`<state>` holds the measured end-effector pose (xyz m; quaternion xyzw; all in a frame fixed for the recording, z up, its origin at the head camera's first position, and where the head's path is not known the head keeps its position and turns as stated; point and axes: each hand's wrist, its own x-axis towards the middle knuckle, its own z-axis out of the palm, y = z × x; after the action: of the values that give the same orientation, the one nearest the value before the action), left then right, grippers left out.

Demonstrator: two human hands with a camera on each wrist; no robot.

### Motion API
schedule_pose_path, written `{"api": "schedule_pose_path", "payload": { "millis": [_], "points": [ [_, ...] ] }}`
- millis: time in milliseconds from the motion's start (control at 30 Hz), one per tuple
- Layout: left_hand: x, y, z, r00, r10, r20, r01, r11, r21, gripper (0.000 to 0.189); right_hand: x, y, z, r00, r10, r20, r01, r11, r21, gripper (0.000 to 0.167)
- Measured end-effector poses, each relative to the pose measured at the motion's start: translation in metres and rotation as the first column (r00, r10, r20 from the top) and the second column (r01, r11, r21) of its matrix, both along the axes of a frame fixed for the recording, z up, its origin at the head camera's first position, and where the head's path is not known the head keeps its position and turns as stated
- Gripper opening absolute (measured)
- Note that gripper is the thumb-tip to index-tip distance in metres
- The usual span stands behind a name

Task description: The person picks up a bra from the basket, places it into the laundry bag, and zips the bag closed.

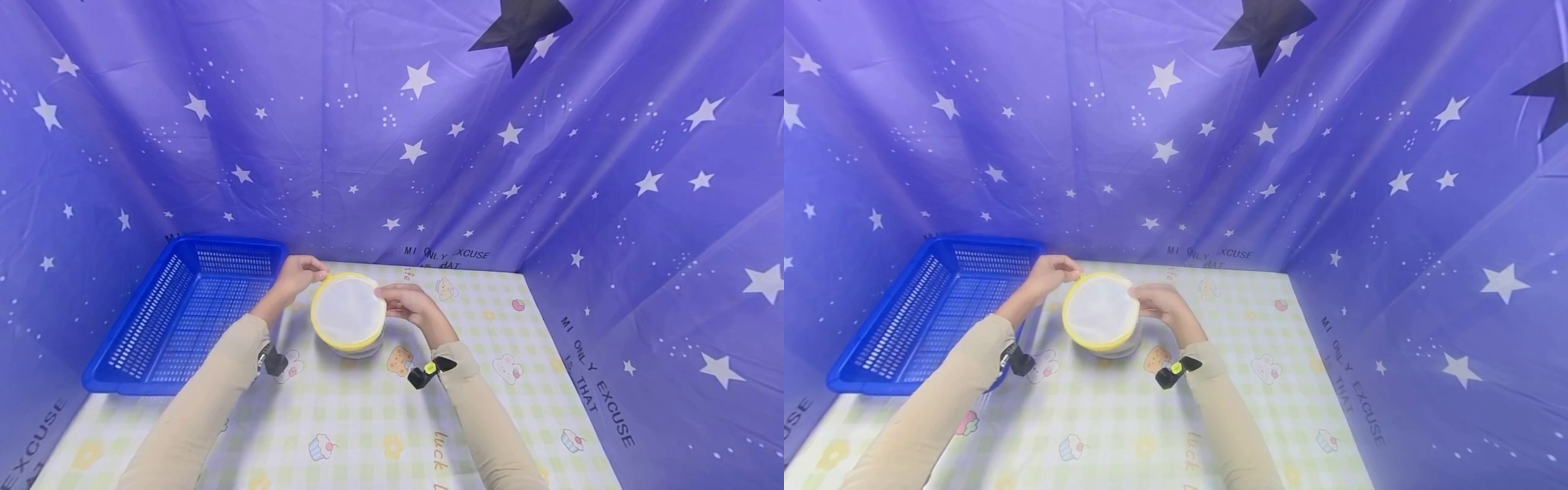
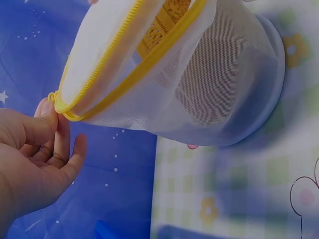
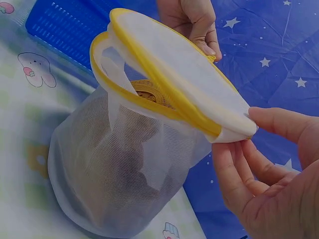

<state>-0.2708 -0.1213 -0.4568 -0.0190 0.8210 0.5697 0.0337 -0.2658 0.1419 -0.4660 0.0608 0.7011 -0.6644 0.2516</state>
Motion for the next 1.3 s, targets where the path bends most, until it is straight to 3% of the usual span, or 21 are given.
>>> {"api": "schedule_pose_path", "payload": {
  "millis": [533, 867, 1300],
  "points": [
    [0.000, 0.006, -0.003, 0.999, -0.030, 0.011, 0.031, 0.999, -0.010, 0.017, -0.012, -0.008, 0.005, 0.999, 0.023, -0.046, -0.017, 0.993, 0.119, 0.043],
    [-0.001, 0.006, -0.002, 0.998, -0.055, 0.040, 0.054, 0.998, 0.014, 0.017, -0.015, -0.011, 0.008, 1.000, -0.009, -0.023, 0.011, 0.994, 0.107, 0.039],
    [-0.001, 0.003, -0.005, 0.997, -0.057, 0.057, 0.056, 0.998, 0.027, 0.015, -0.013, -0.012, 0.008, 0.994, -0.113, 0.000, 0.113, 0.993, 0.042, 0.033]
  ]
}}
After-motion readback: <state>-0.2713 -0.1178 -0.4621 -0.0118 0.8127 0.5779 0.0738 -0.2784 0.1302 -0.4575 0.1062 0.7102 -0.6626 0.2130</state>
